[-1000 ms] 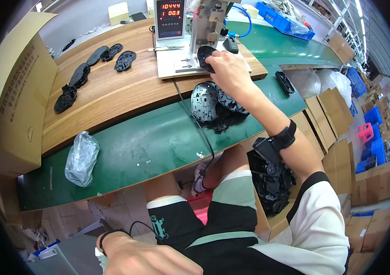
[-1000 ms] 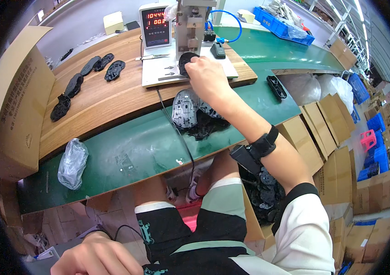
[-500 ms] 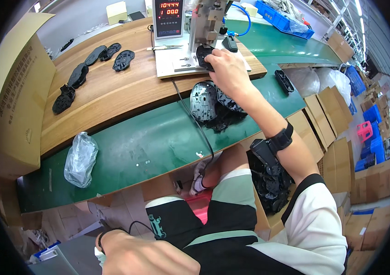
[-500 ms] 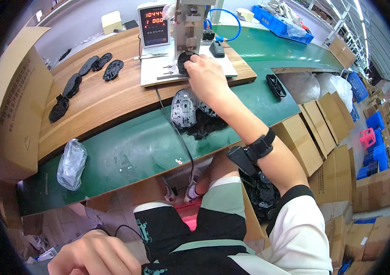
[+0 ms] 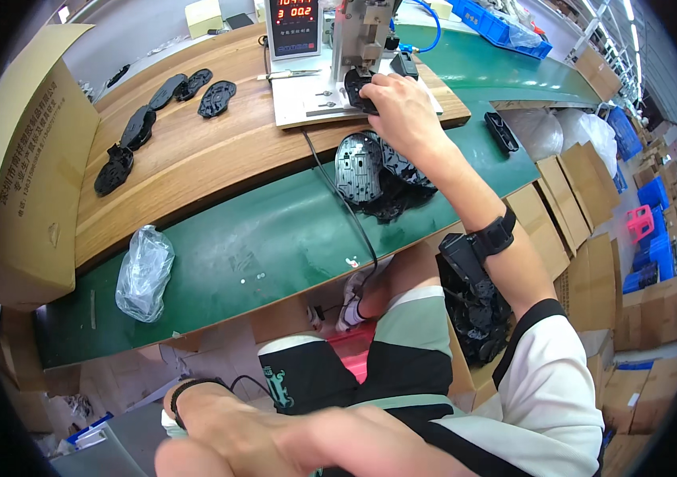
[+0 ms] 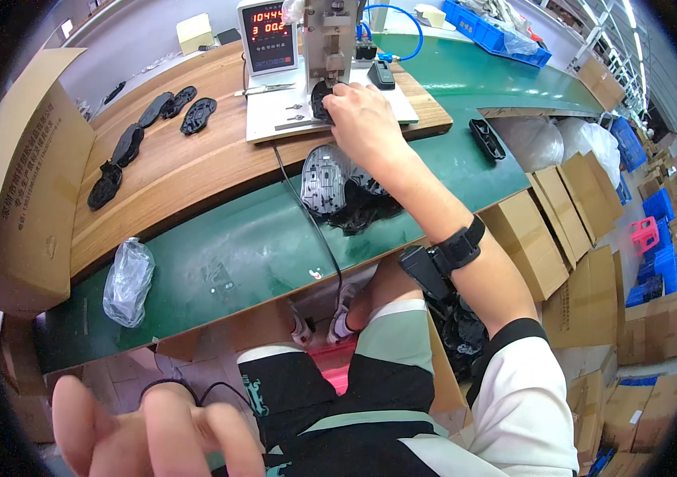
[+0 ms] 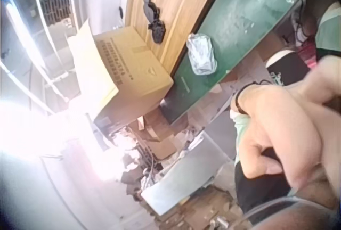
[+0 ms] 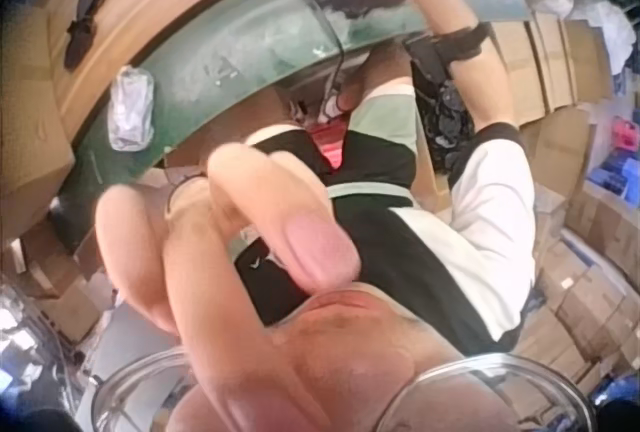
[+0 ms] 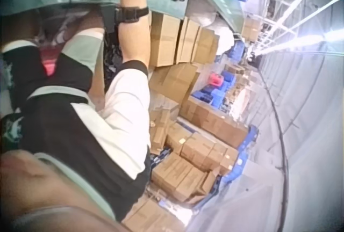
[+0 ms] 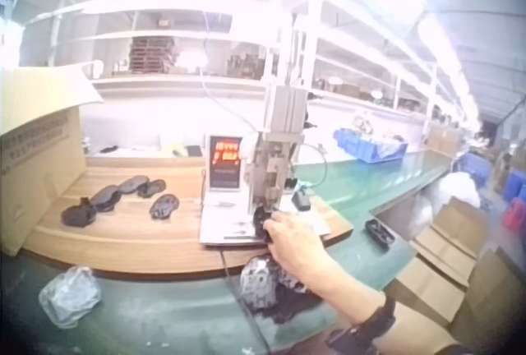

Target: Assembling plastic electronic components using a pneumatic press at a factory workstation.

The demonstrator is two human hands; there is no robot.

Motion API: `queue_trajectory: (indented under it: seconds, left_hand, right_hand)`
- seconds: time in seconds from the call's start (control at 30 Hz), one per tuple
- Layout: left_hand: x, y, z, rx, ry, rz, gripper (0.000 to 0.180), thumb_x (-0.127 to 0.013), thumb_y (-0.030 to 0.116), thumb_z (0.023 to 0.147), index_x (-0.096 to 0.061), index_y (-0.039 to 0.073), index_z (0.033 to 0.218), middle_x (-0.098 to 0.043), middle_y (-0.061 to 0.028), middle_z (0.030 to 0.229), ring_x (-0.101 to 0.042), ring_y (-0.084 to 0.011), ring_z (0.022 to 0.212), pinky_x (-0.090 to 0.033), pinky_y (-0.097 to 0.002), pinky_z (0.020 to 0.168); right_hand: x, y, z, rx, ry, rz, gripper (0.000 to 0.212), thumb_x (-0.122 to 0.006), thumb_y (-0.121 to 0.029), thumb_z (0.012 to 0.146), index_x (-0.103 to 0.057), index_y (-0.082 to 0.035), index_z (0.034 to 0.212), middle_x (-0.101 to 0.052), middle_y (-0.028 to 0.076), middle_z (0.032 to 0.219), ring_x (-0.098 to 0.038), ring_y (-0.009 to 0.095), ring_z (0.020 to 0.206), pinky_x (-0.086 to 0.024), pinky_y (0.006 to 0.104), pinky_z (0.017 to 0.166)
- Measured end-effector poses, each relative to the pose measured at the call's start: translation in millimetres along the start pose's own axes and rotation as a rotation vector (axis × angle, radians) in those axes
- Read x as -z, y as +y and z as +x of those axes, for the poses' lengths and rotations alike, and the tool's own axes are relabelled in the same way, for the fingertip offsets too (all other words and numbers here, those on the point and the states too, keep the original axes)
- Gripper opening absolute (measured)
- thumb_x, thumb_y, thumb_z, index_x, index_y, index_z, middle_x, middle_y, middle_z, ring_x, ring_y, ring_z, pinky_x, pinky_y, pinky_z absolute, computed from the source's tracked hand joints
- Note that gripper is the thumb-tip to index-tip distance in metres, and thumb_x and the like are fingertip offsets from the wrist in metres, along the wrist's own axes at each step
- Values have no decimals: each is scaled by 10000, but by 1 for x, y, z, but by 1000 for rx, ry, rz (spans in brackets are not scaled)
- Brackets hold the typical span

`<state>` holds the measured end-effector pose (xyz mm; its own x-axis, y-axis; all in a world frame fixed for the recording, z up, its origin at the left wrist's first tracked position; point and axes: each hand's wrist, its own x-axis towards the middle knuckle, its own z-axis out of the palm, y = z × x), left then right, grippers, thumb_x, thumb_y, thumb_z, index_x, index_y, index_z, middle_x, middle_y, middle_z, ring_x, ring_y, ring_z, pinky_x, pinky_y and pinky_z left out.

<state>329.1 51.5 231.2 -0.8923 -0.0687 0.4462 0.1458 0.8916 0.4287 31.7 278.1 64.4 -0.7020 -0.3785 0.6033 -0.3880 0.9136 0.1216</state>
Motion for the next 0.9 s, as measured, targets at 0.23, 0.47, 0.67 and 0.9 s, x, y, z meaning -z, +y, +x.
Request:
queue_trajectory:
  seconds: [0.23,0.47,0.67,0.9]
  left_hand:
    - [-36,-25,-4,-362,93,-382,571,-833,319,799,-531,88,1225,-659,-152,1062,-609,-288,1112,-492,-515,1034]
    - [-57,-64,27,-750,-157,-848,613,-775,338,827,-490,75,1301,-593,-193,1260,-591,-322,1180,-509,-472,990]
    - [-127,-98,111,-836,-244,-1049,652,-726,355,850,-454,64,1366,-536,-228,1429,-576,-351,1238,-524,-436,952]
    - [-301,-239,218,-373,262,-275,568,-621,74,881,-472,-40,1417,-507,-243,1489,-426,-393,1431,-304,-515,1232]
  right_hand:
    - [-2,-3,1,-6,3,16,149,-764,-32,737,-713,-49,875,-692,106,957,-683,310,1026,-527,441,937]
    - [-4,-2,1,-11,-6,15,141,-775,-51,755,-713,-48,882,-691,105,977,-681,305,1037,-529,439,937]
    - [2,2,-5,-32,-15,-25,128,-770,-55,767,-722,-55,885,-690,100,973,-680,302,1031,-524,440,933]
    - [1,-13,5,-13,31,27,130,-731,-31,758,-731,-57,886,-691,99,956,-680,300,1019,-517,447,931]
